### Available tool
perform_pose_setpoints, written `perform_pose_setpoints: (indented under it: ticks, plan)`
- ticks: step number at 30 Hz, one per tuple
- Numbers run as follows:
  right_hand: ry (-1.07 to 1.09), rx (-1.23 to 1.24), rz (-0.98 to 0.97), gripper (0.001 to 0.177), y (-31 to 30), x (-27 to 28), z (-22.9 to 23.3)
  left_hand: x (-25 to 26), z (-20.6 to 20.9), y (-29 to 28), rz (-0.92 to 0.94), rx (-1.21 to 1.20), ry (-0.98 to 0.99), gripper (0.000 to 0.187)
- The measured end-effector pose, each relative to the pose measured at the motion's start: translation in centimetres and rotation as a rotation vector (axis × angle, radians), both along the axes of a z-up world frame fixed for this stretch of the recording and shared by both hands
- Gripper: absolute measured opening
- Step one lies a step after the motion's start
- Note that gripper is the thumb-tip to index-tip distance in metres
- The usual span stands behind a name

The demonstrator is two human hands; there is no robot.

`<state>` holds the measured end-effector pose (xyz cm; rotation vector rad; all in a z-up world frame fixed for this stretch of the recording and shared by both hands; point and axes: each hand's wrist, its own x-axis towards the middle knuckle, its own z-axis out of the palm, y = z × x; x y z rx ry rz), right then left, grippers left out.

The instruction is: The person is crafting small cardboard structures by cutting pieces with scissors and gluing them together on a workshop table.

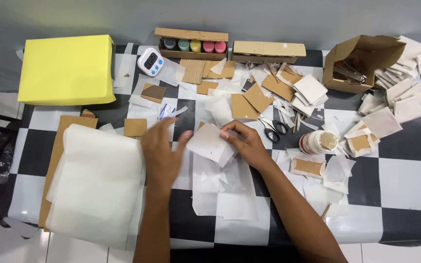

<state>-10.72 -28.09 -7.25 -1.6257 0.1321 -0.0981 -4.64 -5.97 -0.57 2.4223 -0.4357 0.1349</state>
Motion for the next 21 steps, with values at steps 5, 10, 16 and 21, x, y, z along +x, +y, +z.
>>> perform_pose_setpoints:
  ticks: [5, 10, 16, 21]
  plan:
    - [0.022, 0.041, -0.034, 0.015, -0.3, 0.3, -1.2, -0.2, -1.4, 6.4, 0.145, 0.44, -0.039, 0.058]
    - [0.05, 0.117, -0.081, 0.018, -0.6, 0.6, -3.1, 0.1, -0.2, 7.7, 0.166, 0.408, 0.152, 0.055]
    - [0.04, 0.174, -0.087, 0.019, -1.2, 0.8, -5.1, 0.2, -2.0, 8.2, 0.114, 0.513, 0.023, 0.049]
    - [0.028, 0.194, -0.083, 0.018, -1.3, 0.9, -5.3, 0.0, 1.7, 8.0, 0.022, 0.449, 0.147, 0.088]
